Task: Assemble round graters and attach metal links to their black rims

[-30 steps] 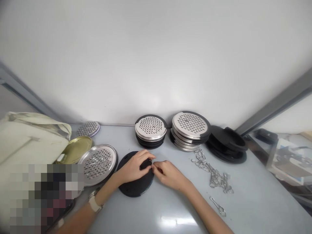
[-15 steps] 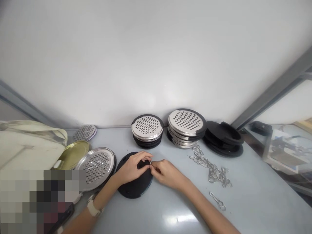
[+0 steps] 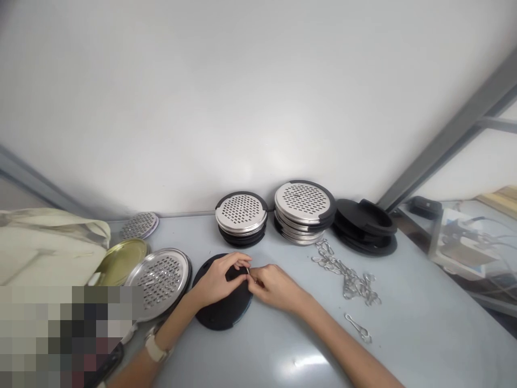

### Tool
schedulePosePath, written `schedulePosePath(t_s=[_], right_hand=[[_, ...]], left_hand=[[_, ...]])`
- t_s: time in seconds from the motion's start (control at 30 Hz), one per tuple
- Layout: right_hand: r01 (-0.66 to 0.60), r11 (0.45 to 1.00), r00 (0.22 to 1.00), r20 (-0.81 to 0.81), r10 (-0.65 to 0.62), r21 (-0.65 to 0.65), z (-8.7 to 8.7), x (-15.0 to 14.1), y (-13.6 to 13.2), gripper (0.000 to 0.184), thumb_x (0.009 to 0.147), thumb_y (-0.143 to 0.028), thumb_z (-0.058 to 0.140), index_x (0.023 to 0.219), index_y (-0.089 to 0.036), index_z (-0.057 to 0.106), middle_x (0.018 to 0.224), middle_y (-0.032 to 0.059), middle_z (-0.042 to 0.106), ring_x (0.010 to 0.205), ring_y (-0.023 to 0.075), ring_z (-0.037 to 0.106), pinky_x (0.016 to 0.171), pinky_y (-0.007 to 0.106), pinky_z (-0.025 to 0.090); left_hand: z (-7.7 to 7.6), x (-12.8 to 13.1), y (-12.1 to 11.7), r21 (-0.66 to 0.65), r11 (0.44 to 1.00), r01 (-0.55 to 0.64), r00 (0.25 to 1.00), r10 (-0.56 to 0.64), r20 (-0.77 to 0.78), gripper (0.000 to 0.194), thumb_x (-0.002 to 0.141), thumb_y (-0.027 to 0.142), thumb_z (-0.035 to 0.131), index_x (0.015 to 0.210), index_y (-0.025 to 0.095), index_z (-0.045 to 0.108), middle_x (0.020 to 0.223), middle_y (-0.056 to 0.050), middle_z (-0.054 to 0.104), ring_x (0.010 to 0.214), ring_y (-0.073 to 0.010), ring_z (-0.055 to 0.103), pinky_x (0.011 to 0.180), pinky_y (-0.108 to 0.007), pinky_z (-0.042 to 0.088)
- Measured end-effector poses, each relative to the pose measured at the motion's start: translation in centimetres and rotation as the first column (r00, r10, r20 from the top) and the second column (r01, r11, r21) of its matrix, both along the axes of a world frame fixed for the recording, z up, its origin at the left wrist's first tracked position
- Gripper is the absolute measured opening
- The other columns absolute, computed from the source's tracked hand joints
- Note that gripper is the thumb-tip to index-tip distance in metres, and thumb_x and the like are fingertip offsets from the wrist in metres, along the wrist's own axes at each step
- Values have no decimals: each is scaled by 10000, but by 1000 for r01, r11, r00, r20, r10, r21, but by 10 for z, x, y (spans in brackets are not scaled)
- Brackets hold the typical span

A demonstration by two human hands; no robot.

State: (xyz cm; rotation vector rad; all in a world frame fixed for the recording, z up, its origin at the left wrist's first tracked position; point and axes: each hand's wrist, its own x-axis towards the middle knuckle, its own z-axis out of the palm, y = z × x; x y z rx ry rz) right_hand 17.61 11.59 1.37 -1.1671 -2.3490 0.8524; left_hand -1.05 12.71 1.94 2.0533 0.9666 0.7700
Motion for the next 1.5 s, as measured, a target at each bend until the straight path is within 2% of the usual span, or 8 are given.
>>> schedulePosePath(t_s=[0.5,0.83,1.13,1.5], right_hand=[[-7,994,999,38,3,106,-4,0,1,273,826,-144,443,570,-183,360,508,-68,326,468,71,260,478,232,207],[-12,985,997,82,-2,170,-7,0,1,274,872,-198,422,599,-189,445,522,-39,434,466,90,342,491,233,257],[-125,921,972,231,39,369,-7,-2,1,257,909,-185,353,708,-174,512,559,-1,525,484,119,443,594,271,336],[-134,864,972,233,20,485,-12,-2,2,269,915,-165,347,709,-172,521,568,13,554,491,131,482,598,291,348]], left_hand=[[-2,-1,0,-5,999,31,999,-31,6,377,783,77,558,1130,223,530,1004,-14,628,919,-141,595,857,-275,478],[0,-1,-1,-19,1000,22,1000,-22,-7,384,781,76,544,1137,220,522,1003,-24,631,923,-154,596,867,-300,482],[0,0,0,-35,999,36,999,-36,15,449,740,25,537,1145,219,517,1000,-12,645,920,-144,596,853,-284,477],[0,-1,0,-22,999,47,999,-46,18,440,748,31,543,1144,221,515,984,-7,641,907,-137,592,842,-266,468]])
